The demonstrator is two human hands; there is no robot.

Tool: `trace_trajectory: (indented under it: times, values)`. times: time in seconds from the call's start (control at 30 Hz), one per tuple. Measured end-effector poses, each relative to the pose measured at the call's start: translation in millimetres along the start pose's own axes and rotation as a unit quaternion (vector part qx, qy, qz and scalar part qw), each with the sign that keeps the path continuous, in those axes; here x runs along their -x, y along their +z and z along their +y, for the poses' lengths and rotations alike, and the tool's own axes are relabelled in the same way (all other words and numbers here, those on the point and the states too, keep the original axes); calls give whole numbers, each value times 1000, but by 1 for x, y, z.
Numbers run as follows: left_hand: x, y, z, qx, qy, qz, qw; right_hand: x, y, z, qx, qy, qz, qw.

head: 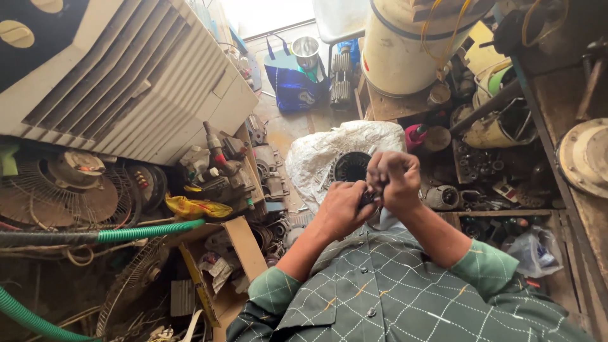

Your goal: The person works on an electric motor stator resting on a padded stool, using pliers to pull out and cut old copper windings from the slots. They turn the stator, grip wire bundles by hand, and set removed wire coils aside on the cluttered workbench.

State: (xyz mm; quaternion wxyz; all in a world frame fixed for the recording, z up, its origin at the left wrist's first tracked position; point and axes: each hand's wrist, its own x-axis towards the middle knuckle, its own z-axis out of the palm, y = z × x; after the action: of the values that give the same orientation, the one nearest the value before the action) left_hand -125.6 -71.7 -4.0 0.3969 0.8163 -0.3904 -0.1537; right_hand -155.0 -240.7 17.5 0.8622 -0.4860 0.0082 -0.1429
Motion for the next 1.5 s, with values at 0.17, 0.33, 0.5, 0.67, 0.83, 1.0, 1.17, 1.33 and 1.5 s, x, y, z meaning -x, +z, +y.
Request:
trace_trajectory:
  times: [0.17, 0.33, 0.5, 0.67, 0.83, 1.0, 1.17, 1.33, 1.5]
  values:
    - [-1, 34, 3, 286, -12, 47, 957, -12, -8, 12, -79, -74, -10, 994]
    - [-7, 32, 0, 352, -50, 27, 934, -34, 7, -13, -148, -47, -25, 987]
    - [-3, -17, -16, -88, -73, 23, 993, -49, 3, -74, 367, -212, -256, 869]
    - [-5, -51, -15, -346, 73, 2, 935, -33, 9, -44, 712, 41, -327, 620]
    - [-8, -66, -17, -386, 147, 30, 910, -11, 11, -14, 662, 121, -312, 670]
    - [-4, -80, -27, -381, 148, 2, 913, 0, 12, -13, 644, 130, -253, 710]
    - [4, -77, -23, -254, 197, 69, 944, 4, 10, -12, 452, 28, -268, 850]
    - [6, -22, -7, 210, 0, 193, 958, 6, 29, -15, 375, 70, -155, 911]
    - [6, -20, -12, 199, -5, 198, 960, -4, 51, -21, 392, -123, -126, 903]
